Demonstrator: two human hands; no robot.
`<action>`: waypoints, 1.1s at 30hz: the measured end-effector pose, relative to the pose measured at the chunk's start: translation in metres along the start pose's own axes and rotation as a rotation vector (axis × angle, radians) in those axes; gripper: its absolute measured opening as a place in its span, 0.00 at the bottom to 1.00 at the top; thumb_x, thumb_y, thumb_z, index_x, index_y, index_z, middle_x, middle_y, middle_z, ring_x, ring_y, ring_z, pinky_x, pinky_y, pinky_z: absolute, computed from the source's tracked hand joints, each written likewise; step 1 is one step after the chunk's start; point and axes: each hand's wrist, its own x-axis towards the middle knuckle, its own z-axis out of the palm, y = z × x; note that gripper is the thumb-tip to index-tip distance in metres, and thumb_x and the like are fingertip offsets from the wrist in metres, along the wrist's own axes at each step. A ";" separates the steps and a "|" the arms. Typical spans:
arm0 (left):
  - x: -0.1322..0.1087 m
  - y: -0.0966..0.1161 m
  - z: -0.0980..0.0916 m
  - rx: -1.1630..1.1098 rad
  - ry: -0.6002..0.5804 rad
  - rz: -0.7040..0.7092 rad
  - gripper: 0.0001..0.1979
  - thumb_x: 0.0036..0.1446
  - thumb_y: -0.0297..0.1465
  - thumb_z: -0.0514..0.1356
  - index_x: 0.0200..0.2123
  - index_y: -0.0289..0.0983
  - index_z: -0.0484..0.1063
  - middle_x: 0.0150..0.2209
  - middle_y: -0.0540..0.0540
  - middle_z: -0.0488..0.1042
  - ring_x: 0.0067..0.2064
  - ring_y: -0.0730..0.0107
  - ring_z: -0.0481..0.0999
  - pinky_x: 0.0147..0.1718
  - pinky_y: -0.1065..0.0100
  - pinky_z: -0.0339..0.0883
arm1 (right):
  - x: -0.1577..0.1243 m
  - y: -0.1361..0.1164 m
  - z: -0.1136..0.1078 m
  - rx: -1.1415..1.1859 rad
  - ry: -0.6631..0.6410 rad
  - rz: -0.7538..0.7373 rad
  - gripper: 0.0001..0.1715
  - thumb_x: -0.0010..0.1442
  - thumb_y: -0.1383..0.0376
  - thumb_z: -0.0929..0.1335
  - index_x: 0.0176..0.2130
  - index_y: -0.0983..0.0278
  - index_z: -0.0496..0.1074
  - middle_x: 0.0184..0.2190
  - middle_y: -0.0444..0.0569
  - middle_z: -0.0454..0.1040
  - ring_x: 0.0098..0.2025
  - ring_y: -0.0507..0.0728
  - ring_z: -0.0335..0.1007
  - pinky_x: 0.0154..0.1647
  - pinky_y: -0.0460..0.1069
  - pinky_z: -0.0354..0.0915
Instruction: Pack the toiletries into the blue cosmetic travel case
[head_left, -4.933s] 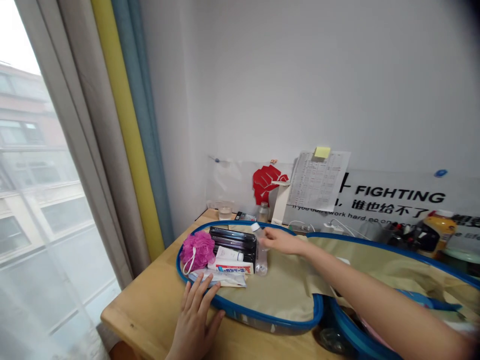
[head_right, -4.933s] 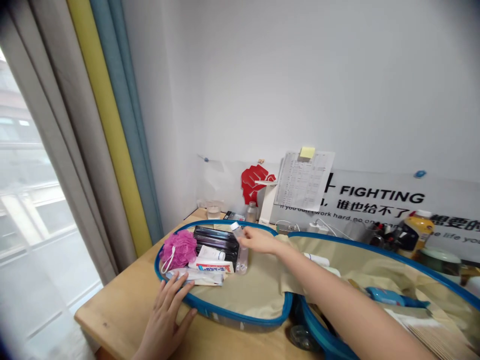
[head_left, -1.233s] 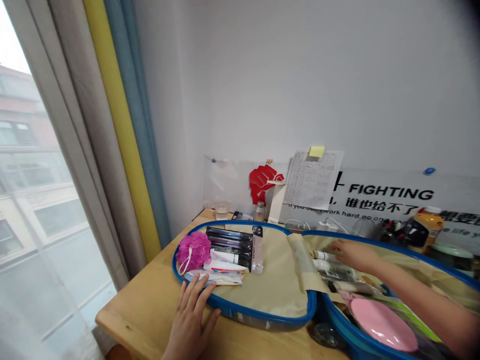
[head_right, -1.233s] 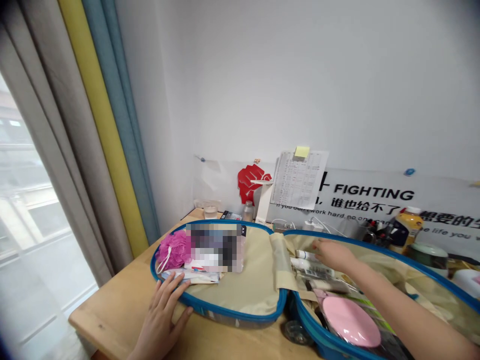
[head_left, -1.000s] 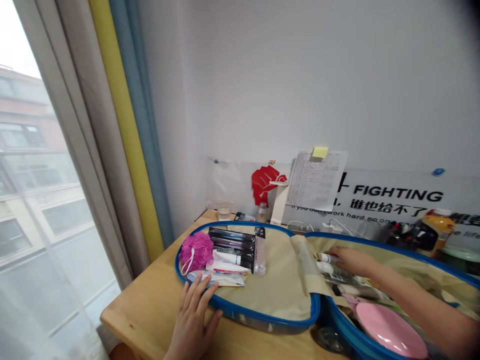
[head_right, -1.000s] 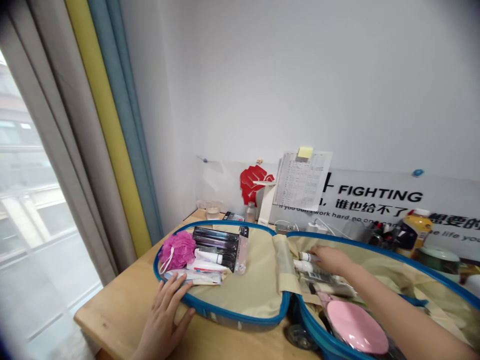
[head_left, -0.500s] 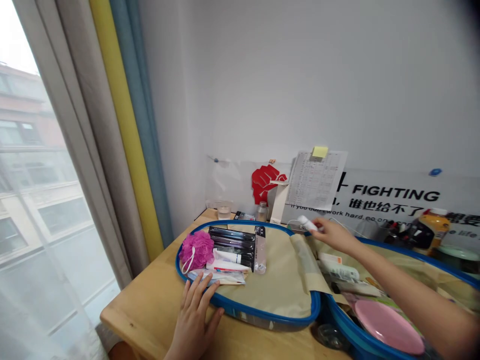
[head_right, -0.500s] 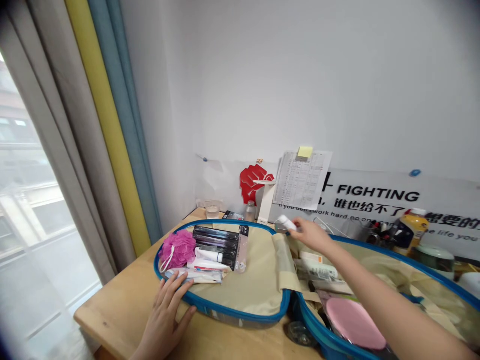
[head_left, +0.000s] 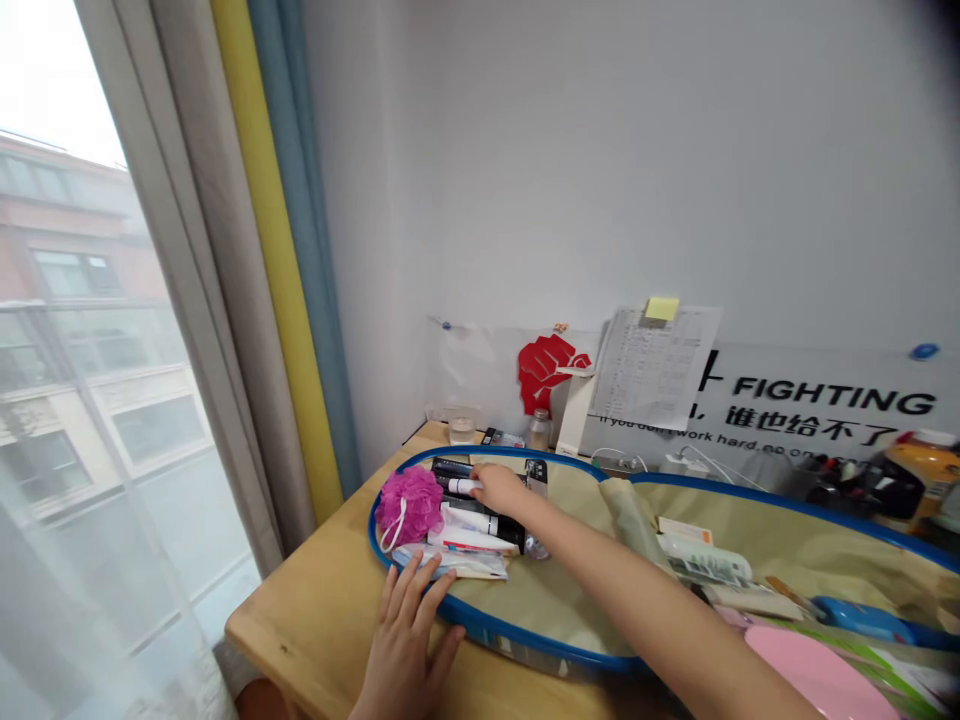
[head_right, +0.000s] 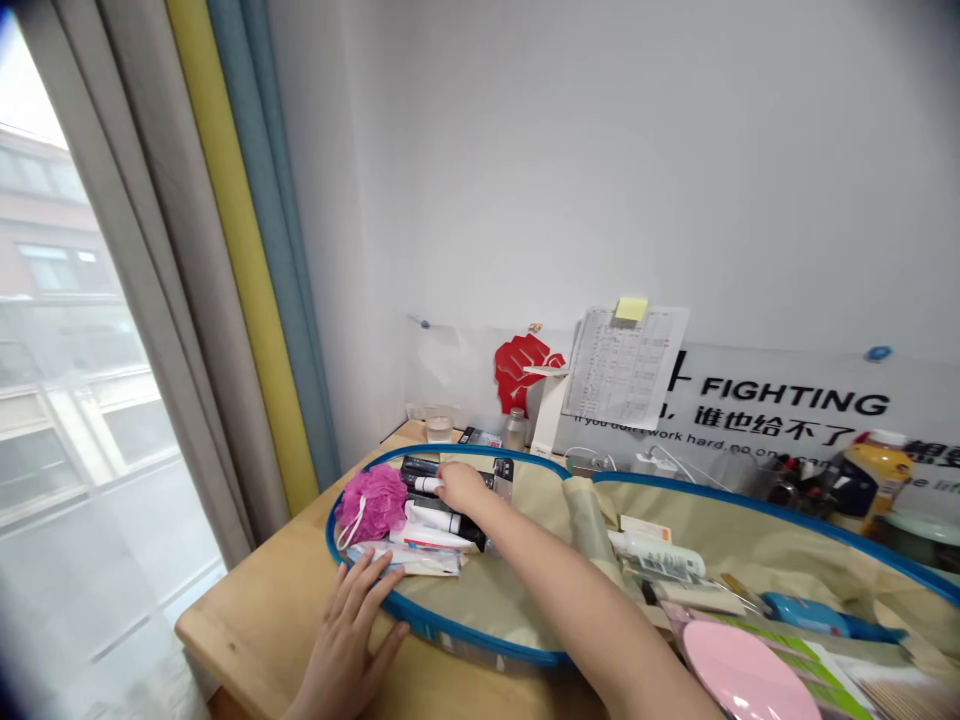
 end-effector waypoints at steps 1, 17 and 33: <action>0.000 0.000 0.000 -0.003 0.003 0.003 0.26 0.58 0.34 0.58 0.60 0.42 0.61 0.59 0.44 0.67 0.63 0.57 0.60 0.61 0.53 0.54 | 0.003 -0.002 0.003 0.002 -0.003 -0.003 0.20 0.62 0.57 0.65 0.51 0.65 0.68 0.50 0.51 0.70 0.49 0.56 0.69 0.49 0.57 0.67; 0.001 0.000 0.000 0.018 0.017 0.008 0.24 0.58 0.34 0.58 0.58 0.40 0.63 0.59 0.44 0.68 0.65 0.58 0.58 0.63 0.54 0.50 | -0.005 -0.003 0.000 0.080 0.024 -0.029 0.19 0.63 0.57 0.65 0.50 0.65 0.69 0.50 0.51 0.70 0.49 0.56 0.69 0.49 0.57 0.68; -0.001 -0.003 0.004 -0.022 0.056 0.000 0.24 0.59 0.35 0.57 0.58 0.40 0.63 0.58 0.43 0.69 0.63 0.57 0.61 0.63 0.54 0.49 | -0.176 0.204 -0.100 0.174 0.007 0.377 0.13 0.64 0.59 0.64 0.40 0.65 0.71 0.32 0.44 0.74 0.33 0.49 0.70 0.41 0.50 0.67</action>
